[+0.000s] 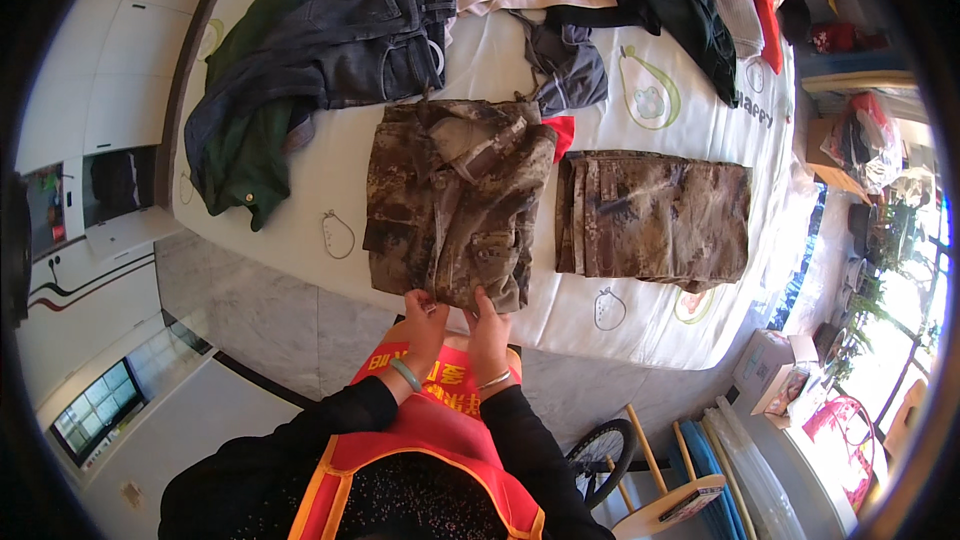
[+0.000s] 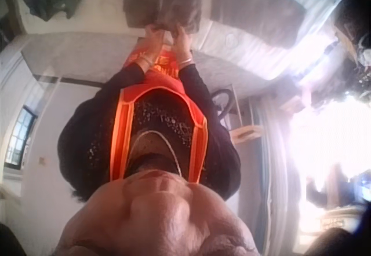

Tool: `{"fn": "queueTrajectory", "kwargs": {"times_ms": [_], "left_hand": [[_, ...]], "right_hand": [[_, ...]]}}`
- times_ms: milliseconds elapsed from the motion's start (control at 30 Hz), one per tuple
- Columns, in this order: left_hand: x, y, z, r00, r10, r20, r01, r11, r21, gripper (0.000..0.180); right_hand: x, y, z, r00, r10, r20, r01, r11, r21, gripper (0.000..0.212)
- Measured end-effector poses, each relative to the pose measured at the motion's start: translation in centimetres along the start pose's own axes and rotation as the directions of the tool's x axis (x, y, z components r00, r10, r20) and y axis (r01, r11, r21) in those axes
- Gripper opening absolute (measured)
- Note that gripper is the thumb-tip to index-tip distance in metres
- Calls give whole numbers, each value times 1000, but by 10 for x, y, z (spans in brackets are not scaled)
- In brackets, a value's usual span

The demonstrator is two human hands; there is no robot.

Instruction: The person folds a camouflage jacket and a pair of denim jeans on a bed and then places them inside a white storage cabinet.

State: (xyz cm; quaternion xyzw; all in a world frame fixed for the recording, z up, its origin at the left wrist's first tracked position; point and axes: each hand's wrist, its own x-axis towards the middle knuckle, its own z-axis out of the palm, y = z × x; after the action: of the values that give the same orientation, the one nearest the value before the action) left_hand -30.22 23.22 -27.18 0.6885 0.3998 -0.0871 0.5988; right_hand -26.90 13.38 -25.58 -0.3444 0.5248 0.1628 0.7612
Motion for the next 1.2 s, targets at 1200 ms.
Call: {"fn": "queueTrajectory", "kwargs": {"times_ms": [1200], "left_hand": [[82, 42, -47, 986, -1, 168, -50, 954, 297, 13]], "right_hand": [[-22, -13, 34, 992, -46, 121, 56, 995, -80, 40]]}}
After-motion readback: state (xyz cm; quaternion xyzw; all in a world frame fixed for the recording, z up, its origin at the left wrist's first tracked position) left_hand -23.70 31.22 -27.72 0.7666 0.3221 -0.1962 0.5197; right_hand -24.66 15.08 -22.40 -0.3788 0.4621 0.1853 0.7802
